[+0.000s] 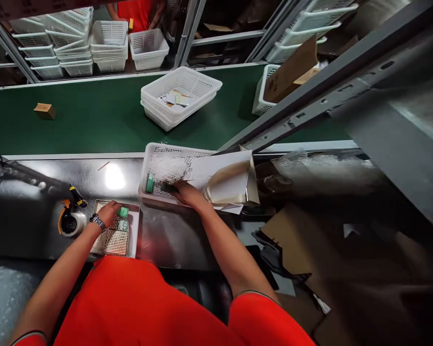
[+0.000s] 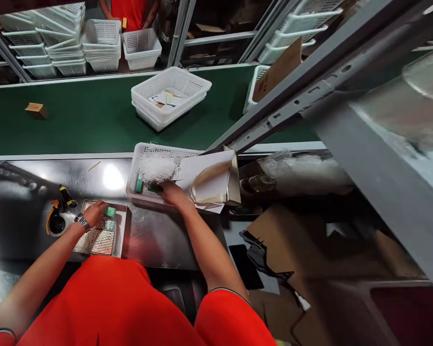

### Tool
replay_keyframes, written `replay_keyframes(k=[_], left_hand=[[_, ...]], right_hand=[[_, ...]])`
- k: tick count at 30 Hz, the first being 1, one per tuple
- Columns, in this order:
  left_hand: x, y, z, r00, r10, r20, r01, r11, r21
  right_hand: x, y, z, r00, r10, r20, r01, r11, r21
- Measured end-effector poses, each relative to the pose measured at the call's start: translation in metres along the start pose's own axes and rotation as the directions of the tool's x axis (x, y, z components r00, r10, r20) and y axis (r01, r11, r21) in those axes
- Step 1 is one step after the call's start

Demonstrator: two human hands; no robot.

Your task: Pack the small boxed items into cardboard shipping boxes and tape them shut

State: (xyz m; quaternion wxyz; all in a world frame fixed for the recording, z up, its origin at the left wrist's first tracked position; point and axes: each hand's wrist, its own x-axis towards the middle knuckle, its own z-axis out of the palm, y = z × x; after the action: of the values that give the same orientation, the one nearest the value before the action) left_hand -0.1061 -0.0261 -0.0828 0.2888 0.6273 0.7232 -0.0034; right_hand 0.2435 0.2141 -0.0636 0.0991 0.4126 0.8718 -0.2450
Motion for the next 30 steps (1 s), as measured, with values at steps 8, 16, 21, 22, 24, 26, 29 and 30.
replay_keyframes(k=[8, 16, 21, 22, 24, 26, 29, 30], left_hand=[[0.007, -0.01, 0.005, 0.998, 0.053, -0.032, -0.054, 0.997, -0.047], [0.008, -0.029, 0.005, 0.967, 0.123, -0.222, -0.168, 0.966, -0.197], [0.008, -0.04, 0.0, 0.935, 0.104, -0.338, -0.195, 0.949, -0.249], [0.007, -0.041, 0.0, 0.931, 0.107, -0.348, -0.203, 0.946, -0.253], [0.004, -0.043, 0.001, 0.928, 0.12, -0.352, -0.218, 0.943, -0.252], [0.001, -0.044, 0.002, 0.932, 0.138, -0.336, -0.227, 0.943, -0.242], [-0.004, -0.043, 0.0, 0.943, 0.163, -0.29, -0.236, 0.942, -0.24], [-0.005, -0.041, -0.002, 0.947, 0.172, -0.272, -0.24, 0.94, -0.243]], right_hand=[[-0.045, -0.083, 0.057, 0.99, 0.034, -0.138, 0.061, 0.776, 0.628], [-0.045, -0.168, 0.118, 0.978, 0.203, -0.056, -0.111, 0.725, 0.68], [-0.044, -0.187, 0.112, 0.963, 0.204, -0.174, -0.101, 0.878, 0.469], [-0.045, -0.191, 0.11, 0.964, 0.206, -0.169, -0.113, 0.89, 0.441], [-0.048, -0.2, 0.108, 0.965, 0.221, -0.14, -0.151, 0.908, 0.39], [-0.052, -0.208, 0.107, 0.962, 0.251, -0.106, -0.201, 0.916, 0.346], [-0.062, -0.217, 0.106, 0.948, 0.306, -0.089, -0.264, 0.909, 0.322], [-0.065, -0.219, 0.106, 0.943, 0.322, -0.088, -0.279, 0.905, 0.321]])
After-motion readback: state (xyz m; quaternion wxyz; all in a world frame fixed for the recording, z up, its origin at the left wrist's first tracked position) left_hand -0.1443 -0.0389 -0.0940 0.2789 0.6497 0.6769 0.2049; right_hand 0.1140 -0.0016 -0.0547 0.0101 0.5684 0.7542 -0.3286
